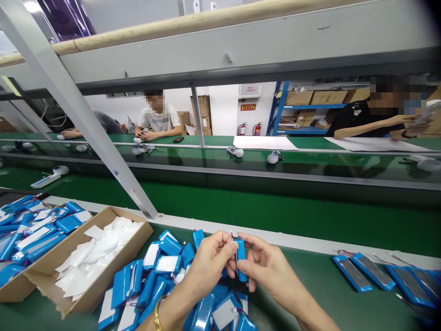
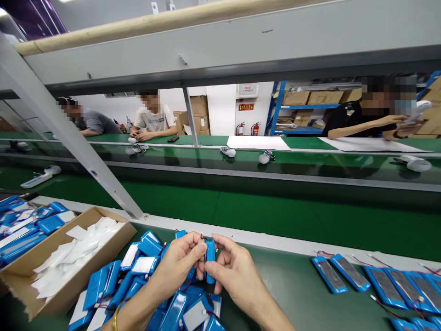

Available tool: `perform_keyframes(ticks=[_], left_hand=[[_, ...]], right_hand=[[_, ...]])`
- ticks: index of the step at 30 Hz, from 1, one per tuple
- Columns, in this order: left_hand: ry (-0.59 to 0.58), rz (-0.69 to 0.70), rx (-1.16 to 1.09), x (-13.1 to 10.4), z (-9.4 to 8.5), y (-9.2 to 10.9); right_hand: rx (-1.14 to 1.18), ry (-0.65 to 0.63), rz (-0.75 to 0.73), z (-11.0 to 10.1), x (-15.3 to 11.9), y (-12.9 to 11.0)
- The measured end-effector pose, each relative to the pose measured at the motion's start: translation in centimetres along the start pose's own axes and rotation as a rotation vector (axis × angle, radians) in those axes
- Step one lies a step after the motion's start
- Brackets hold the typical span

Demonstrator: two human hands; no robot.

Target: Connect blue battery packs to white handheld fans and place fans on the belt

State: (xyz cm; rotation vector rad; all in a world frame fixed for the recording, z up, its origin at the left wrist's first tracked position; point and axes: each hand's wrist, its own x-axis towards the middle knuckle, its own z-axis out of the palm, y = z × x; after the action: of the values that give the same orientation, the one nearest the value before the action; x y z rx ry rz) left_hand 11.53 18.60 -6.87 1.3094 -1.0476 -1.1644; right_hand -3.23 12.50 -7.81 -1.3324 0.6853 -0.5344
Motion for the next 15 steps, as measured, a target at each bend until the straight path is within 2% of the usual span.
perform_keyframes(ticks=[7,15], left_hand=[[0.002,-0.027,-0.067,-0.14,-0.22,-0.21],[0.012,-0.018,-0.040,-0.04,-0.19,0.07]], right_hand=[[0.087,-0.068,-0.022,-0.15,0.10,0.26],[0.121,-0.057,-0.053,-0.42,0.32,0.82]])
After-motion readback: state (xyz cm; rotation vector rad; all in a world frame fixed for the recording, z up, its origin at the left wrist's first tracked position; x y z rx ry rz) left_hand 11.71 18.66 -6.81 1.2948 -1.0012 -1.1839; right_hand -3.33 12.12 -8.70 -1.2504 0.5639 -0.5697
